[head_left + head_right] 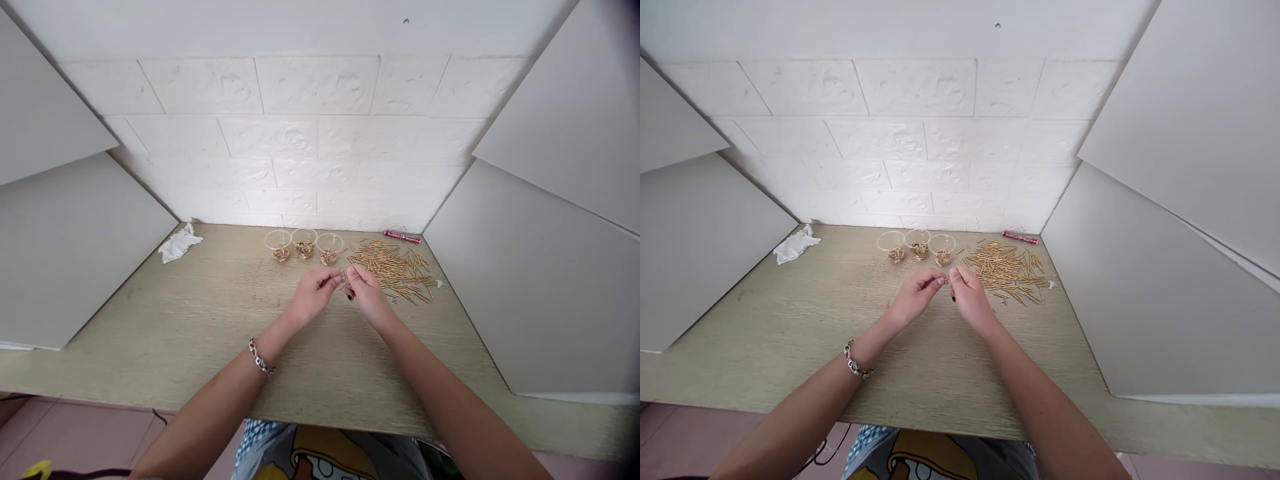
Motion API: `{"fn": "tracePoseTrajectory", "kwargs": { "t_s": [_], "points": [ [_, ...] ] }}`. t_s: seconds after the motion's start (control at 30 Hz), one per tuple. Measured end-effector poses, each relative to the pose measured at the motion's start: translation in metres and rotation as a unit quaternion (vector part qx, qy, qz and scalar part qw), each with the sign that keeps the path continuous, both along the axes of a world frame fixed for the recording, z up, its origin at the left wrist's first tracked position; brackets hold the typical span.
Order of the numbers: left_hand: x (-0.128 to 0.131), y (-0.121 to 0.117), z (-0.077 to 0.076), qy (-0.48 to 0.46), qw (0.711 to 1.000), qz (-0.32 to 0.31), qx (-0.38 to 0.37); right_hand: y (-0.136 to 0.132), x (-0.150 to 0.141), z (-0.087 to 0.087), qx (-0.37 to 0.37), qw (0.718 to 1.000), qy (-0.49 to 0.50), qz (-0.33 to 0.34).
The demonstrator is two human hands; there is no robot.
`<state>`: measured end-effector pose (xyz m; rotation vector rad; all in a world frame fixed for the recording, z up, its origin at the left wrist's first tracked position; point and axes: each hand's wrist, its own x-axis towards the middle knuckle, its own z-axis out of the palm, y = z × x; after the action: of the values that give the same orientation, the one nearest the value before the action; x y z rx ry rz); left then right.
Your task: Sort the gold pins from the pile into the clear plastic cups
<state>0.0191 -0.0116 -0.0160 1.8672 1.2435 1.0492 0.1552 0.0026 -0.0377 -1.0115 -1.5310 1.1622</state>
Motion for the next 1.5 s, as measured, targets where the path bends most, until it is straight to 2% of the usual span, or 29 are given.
{"fn": "tracePoseTrajectory", "kwargs": {
  "t_s": [0.3, 0.57, 0.83, 1.13, 1.5],
  "points": [
    [-0.004, 0.002, 0.000, 0.025, 0.999, -0.029, -0.024, -0.002, 0.004, 0.009, 0.040, 0.991, -0.123, -0.017],
    [-0.004, 0.001, 0.002, -0.096, 0.982, -0.077, -0.141, 0.000, 0.008, 0.006, 0.055, 0.988, -0.141, 0.015],
    [-0.004, 0.002, -0.001, -0.087, 0.975, -0.038, -0.199, 0.000, 0.010, 0.011, 0.098, 0.974, -0.202, 0.014],
    [-0.001, 0.000, 0.002, -0.062, 0.984, -0.016, -0.168, -0.001, 0.007, 0.009, 0.132, 0.962, -0.240, -0.005],
    [0.004, 0.001, -0.001, -0.143, 0.969, 0.019, -0.202, -0.004, 0.004, 0.015, 0.101, 0.968, -0.214, -0.078]
  ]
}}
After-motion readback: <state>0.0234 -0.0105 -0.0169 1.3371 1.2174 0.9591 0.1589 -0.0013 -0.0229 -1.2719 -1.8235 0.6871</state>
